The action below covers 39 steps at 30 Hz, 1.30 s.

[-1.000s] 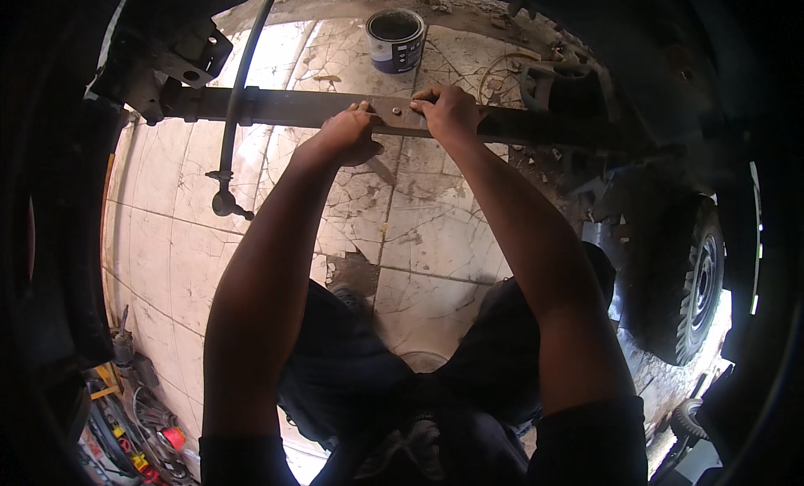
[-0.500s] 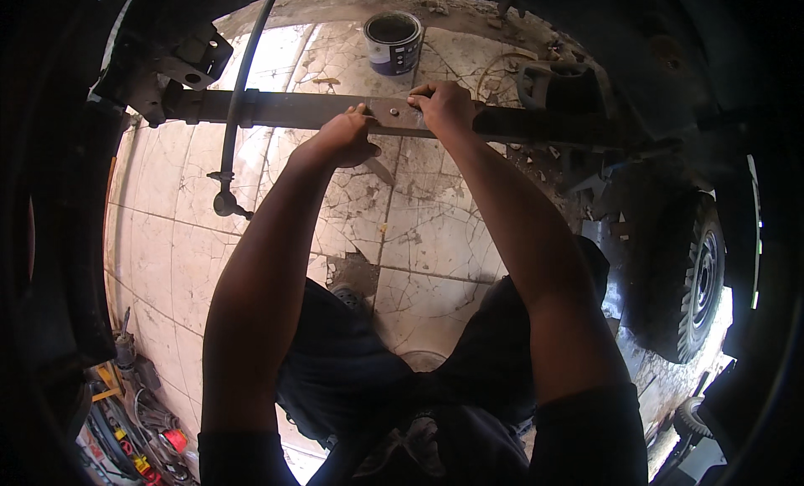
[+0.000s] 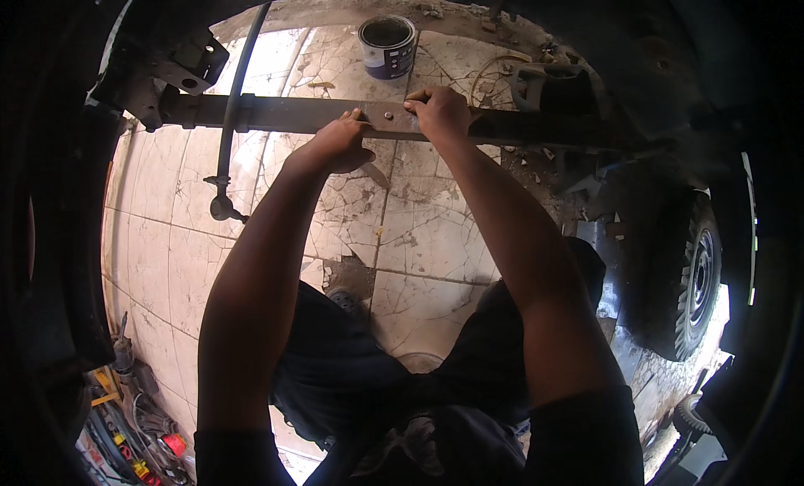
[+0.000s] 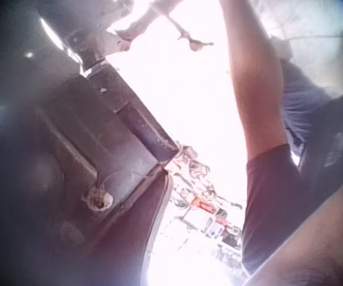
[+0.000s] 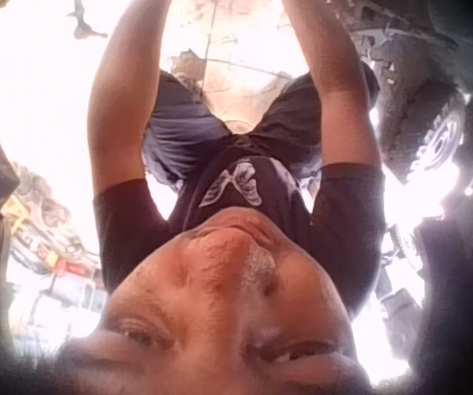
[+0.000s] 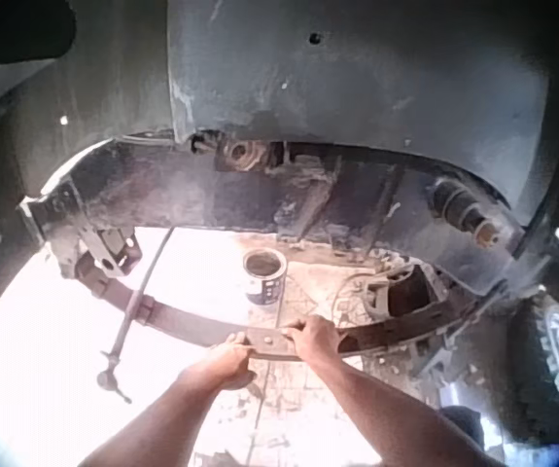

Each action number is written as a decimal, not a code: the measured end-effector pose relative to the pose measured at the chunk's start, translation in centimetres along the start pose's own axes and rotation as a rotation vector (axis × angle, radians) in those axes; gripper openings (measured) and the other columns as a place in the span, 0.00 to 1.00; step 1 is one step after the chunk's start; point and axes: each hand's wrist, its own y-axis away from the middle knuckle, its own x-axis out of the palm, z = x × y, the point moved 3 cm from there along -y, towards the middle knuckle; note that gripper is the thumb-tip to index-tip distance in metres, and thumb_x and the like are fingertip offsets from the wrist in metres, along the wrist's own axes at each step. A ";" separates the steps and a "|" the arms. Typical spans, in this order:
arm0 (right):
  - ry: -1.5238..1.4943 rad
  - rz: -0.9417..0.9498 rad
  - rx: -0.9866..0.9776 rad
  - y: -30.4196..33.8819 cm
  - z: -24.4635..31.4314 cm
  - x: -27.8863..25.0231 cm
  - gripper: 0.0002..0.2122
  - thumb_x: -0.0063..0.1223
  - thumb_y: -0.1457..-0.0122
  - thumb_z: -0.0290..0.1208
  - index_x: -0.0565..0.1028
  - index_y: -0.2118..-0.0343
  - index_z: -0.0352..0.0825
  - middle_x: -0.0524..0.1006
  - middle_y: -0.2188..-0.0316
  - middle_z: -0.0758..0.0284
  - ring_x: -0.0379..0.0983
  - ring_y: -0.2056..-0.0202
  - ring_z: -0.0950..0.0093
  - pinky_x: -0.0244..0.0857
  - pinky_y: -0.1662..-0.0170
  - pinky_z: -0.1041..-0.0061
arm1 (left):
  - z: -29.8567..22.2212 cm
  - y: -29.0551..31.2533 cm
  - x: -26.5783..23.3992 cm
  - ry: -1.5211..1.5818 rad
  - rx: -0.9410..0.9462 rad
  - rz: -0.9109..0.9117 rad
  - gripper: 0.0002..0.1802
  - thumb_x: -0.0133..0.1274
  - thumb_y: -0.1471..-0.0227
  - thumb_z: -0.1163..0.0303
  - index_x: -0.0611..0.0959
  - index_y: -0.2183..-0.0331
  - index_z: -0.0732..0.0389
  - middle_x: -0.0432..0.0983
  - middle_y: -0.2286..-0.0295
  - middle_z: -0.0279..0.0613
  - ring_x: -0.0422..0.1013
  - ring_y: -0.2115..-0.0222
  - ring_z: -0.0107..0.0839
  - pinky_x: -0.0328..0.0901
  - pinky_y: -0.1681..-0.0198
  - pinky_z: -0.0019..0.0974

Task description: The person sits beneath a vehicle and uses a small abrasive pad to scrub a metal frame. They repeatedly rub the surface of the frame, occasionally pausing to inspect the pad or adjust their grip, while a paint can rests nearby on the floor.

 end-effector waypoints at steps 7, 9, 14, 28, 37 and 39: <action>-0.014 0.097 -0.044 2.4 -0.5 -0.8 0.09 0.70 0.45 0.40 0.88 0.64 0.44 0.85 0.69 0.66 0.82 0.66 0.68 0.73 0.59 0.68 | 0.9 1.1 -1.8 0.014 0.129 0.046 0.29 0.66 0.52 0.62 0.82 0.48 0.59 0.74 0.49 0.57 0.73 0.48 0.54 0.69 0.43 0.48; 0.028 0.078 -0.143 3.5 -0.9 -1.7 0.09 0.70 0.45 0.38 0.88 0.63 0.42 0.86 0.69 0.67 0.82 0.67 0.72 0.73 0.60 0.71 | -0.1 1.1 -2.4 0.029 0.038 0.081 0.28 0.66 0.52 0.62 0.82 0.48 0.60 0.75 0.48 0.56 0.74 0.49 0.53 0.70 0.45 0.48; -0.100 0.073 -0.323 5.4 -1.0 -4.1 0.08 0.70 0.46 0.34 0.86 0.65 0.39 0.85 0.69 0.65 0.82 0.67 0.71 0.73 0.60 0.71 | 0.4 0.5 -1.9 0.002 0.020 0.080 0.28 0.65 0.52 0.63 0.82 0.48 0.61 0.76 0.49 0.56 0.74 0.49 0.53 0.70 0.45 0.48; -0.161 0.146 -0.237 4.0 -4.2 -5.3 0.10 0.69 0.45 0.33 0.86 0.61 0.39 0.86 0.69 0.65 0.84 0.66 0.72 0.74 0.58 0.72 | 1.1 4.4 -2.9 -0.144 -0.032 -0.274 0.44 0.63 0.45 0.52 0.66 0.33 0.54 0.51 0.30 0.52 0.44 0.27 0.45 0.45 0.28 0.56; -0.083 0.080 -0.269 2.5 0.0 -1.8 0.08 0.69 0.47 0.31 0.86 0.64 0.39 0.86 0.69 0.63 0.84 0.65 0.67 0.75 0.59 0.69 | 1.1 1.3 -0.2 -0.186 -0.122 -0.246 0.44 0.46 0.36 0.40 0.55 0.28 0.47 0.49 0.28 0.43 0.40 0.26 0.43 0.29 0.26 0.55; -0.070 0.067 -0.261 2.4 0.1 -1.0 0.07 0.69 0.47 0.31 0.86 0.65 0.39 0.86 0.70 0.63 0.84 0.66 0.66 0.75 0.59 0.68 | 0.9 1.6 0.2 -0.149 -0.107 -0.244 0.43 0.47 0.35 0.42 0.55 0.28 0.47 0.50 0.29 0.46 0.40 0.27 0.45 0.29 0.26 0.56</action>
